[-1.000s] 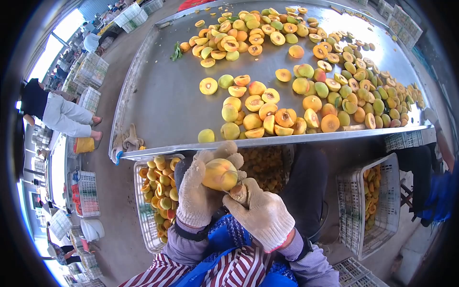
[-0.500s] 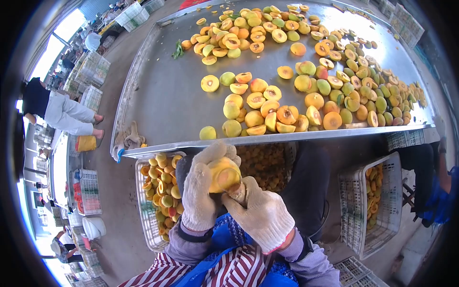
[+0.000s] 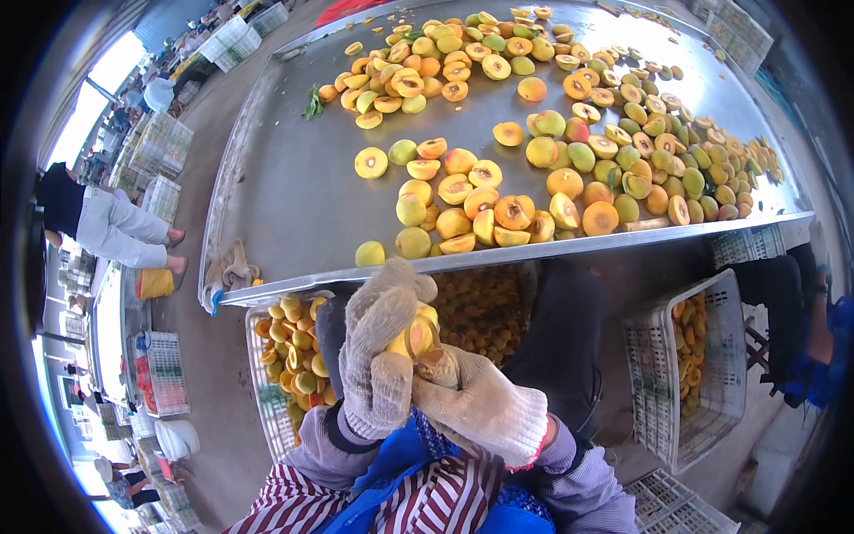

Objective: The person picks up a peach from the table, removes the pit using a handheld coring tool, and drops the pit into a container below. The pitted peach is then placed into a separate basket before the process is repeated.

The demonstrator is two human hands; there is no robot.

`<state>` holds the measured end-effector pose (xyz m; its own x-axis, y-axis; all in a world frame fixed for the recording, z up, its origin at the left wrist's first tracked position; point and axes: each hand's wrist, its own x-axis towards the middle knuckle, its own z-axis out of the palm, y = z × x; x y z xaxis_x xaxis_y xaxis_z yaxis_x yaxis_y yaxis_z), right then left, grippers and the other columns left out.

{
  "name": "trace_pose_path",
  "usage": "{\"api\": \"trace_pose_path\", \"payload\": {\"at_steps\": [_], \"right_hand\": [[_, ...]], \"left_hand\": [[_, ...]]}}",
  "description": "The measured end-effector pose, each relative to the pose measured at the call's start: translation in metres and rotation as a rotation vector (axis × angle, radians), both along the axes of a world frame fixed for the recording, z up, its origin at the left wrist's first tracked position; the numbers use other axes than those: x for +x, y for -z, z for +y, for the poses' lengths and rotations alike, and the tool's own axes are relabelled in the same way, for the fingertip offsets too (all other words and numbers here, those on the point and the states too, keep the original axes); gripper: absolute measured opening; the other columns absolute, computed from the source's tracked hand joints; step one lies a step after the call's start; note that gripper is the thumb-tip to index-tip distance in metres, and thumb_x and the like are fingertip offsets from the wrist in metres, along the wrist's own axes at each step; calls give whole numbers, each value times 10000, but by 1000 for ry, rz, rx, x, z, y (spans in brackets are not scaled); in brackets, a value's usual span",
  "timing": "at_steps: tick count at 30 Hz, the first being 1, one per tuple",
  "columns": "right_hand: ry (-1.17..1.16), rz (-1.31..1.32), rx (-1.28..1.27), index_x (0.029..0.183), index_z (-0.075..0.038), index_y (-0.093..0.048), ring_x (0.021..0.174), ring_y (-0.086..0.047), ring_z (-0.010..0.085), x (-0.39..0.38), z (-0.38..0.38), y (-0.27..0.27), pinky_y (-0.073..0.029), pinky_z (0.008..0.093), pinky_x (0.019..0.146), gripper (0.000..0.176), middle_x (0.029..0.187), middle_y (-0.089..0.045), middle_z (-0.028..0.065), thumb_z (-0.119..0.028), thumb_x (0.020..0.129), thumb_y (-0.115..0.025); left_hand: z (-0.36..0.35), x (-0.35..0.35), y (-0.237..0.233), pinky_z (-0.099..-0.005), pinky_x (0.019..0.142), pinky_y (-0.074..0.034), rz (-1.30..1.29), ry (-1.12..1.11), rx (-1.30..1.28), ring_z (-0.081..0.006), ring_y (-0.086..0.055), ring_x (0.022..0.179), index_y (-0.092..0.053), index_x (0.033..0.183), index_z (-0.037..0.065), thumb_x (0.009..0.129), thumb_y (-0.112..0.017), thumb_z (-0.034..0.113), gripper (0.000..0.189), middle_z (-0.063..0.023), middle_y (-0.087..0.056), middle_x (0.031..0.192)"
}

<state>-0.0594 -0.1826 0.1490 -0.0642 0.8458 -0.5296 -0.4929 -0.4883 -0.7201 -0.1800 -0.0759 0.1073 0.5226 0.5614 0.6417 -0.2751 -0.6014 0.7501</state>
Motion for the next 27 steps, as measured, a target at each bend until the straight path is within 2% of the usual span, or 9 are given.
{"api": "trace_pose_path", "payload": {"at_steps": [5, 9, 13, 15, 17, 19, 21, 22, 27], "right_hand": [[-7, -62, -21, 991, -33, -579, 432, -468, 74, 3, -4, 7, -372, 210, 381, 233, 616, -542, 15, -236, 941, -682], [-75, 86, -50, 921, -50, -570, 418, -456, 73, 9, -9, 11, -349, 223, 365, 228, 598, -534, 6, -250, 937, -678], [-123, 59, -98, 857, -64, -560, 417, -463, 74, 13, -11, 10, -353, 229, 368, 241, 586, -532, -2, -265, 943, -661], [-129, 104, -43, 856, -60, -567, 439, -467, 78, 16, -17, 9, -361, 225, 393, 237, 595, -525, -12, -255, 939, -674], [-78, 173, 25, 883, -58, -576, 449, -473, 80, 18, -25, 12, -358, 234, 397, 223, 611, -527, -14, -247, 939, -680], [-68, 202, -31, 923, -56, -575, 453, -464, 83, 19, -25, 10, -344, 242, 394, 192, 620, -522, -2, -219, 942, -677], [-55, 210, -29, 935, -52, -571, 446, -445, 82, 20, -25, 15, -330, 238, 387, 209, 611, -505, -4, -234, 947, -675], [-74, 192, -6, 935, -52, -571, 446, -445, 82, 23, -26, 16, -330, 238, 387, 209, 611, -505, -4, -234, 947, -675], [-100, 307, 63, 963, -37, -592, 441, -459, 122, 30, -32, 33, -318, 247, 377, 264, 588, -488, 25, -258, 909, -726]], "left_hand": [[3, 1, -20, -382, 923, -519, 260, 79, -342, -345, -658, 1074, -613, 1262, -18, 975, -552, 175, 351, -202, -643, 1237], [4, 9, -22, -367, 788, -555, 280, -26, 77, -327, -694, 935, -632, 1228, 5, 981, -571, 170, 303, -178, -672, 1146], [10, 16, -39, -364, 714, -564, 456, 102, -230, -300, -710, 825, -664, 1137, 33, 963, -589, 145, 221, -147, -704, 1053], [6, 17, -44, -375, 703, -563, 415, 64, -37, -287, -709, 917, -699, 1012, 87, 918, -628, 191, 157, -118, -706, 1100], [3, 14, -40, -411, 816, -567, 293, 25, 351, -352, -697, 953, -669, 1142, 5, 979, -559, 260, 322, -183, -690, 1095], [1, 9, -36, -428, 836, -566, 342, 35, 346, -369, -678, 992, -644, 1186, 23, 923, -624, 242, 343, -206, -645, 1190], [-3, 11, -35, -397, 737, -559, 358, 1, 112, -331, -661, 1049, -683, 1142, 120, 820, -679, 263, 353, -116, -657, 1222], [3, 11, -30, -401, 770, -559, 296, 60, 157, -356, -659, 1025, -612, 1280, 56, 846, -681, 264, 486, -148, -641, 1230], [-1, 3, -21, -476, 1048, -448, 141, 99, 367, -411, -532, 1264, -571, 1324, -20, 914, -628, 301, 523, -190, -601, 1308]]}}
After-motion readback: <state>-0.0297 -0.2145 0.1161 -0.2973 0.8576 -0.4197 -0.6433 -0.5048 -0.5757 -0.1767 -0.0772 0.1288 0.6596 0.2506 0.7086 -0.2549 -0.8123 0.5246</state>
